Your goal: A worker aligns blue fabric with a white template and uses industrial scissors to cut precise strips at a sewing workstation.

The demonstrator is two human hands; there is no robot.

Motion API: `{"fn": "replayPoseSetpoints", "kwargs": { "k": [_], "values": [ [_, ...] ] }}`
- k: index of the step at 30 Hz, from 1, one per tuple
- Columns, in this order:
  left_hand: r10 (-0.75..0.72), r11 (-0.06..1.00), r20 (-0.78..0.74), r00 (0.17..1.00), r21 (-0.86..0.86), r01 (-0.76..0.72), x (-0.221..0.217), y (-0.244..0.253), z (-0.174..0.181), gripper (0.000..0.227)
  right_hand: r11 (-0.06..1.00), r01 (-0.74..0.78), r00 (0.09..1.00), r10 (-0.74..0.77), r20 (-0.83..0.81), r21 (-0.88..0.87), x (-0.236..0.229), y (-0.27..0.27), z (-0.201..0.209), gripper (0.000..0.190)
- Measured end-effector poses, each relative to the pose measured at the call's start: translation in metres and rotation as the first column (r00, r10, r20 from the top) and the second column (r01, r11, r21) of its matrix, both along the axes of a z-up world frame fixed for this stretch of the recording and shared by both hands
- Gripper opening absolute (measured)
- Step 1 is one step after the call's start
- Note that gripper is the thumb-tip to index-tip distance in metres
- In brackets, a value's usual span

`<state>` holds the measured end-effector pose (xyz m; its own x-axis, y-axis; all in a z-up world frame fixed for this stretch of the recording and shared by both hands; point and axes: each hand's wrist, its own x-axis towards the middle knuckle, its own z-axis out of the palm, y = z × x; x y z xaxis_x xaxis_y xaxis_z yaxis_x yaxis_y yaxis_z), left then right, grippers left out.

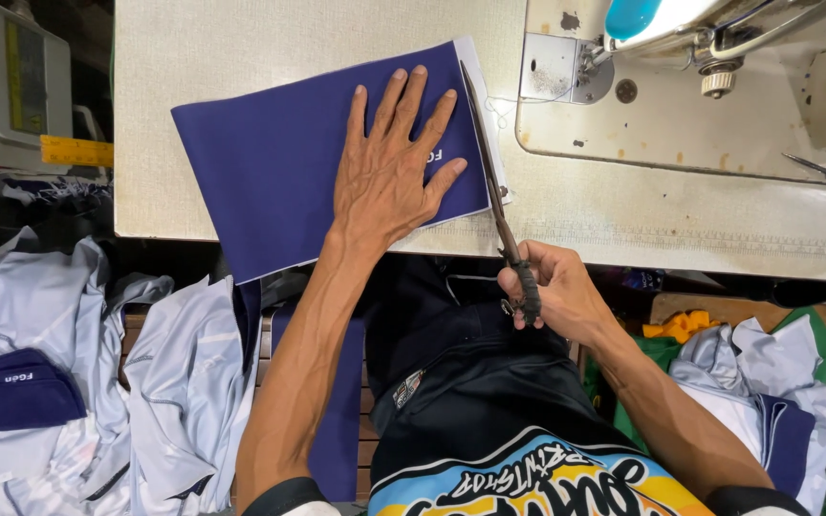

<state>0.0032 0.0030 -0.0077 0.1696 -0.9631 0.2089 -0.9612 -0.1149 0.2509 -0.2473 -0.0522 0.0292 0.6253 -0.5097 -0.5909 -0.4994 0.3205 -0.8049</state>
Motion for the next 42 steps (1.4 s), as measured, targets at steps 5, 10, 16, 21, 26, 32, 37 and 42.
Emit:
{"fn": "replayPoseSetpoints", "kwargs": {
  "k": [5,10,16,21,26,32,37,42],
  "values": [
    [-0.001,1.0,0.001,1.0,0.004,0.001,0.0,0.0,0.0,0.065,1.0,0.014,0.999,-0.015,-0.041,-0.022,0.002,0.003,0.006,0.031],
    [0.001,1.0,0.003,1.0,-0.005,-0.001,0.0,0.0,0.0,0.065,1.0,0.008,1.0,-0.008,0.015,0.006,0.001,-0.001,0.003,0.021],
    [0.005,1.0,0.005,1.0,-0.009,-0.005,-0.001,0.0,0.0,0.065,1.0,0.018,0.999,-0.018,-0.028,0.017,0.015,-0.009,0.004,0.027],
    [0.009,1.0,0.016,1.0,-0.009,-0.009,0.0,0.0,-0.001,0.066,1.0,0.025,0.999,-0.025,-0.028,-0.01,0.021,-0.011,0.003,0.03],
    [0.011,1.0,0.015,1.0,-0.006,-0.01,-0.001,0.0,-0.001,0.066,0.999,-0.026,1.0,0.026,0.003,-0.039,0.017,-0.014,0.002,0.034],
    [0.007,1.0,0.008,1.0,-0.006,-0.007,-0.001,0.0,-0.001,0.067,0.999,0.001,0.998,-0.003,0.059,0.04,0.016,-0.017,-0.001,0.032],
    [0.01,1.0,0.011,1.0,-0.008,-0.01,-0.001,0.0,0.0,0.066,0.999,-0.005,0.999,0.004,0.042,0.033,0.023,-0.025,0.0,0.029],
    [0.01,1.0,0.012,1.0,0.003,-0.01,0.0,0.0,-0.001,0.067,1.0,-0.014,1.0,0.014,0.013,-0.007,0.022,-0.023,-0.001,0.029]
  ]
}}
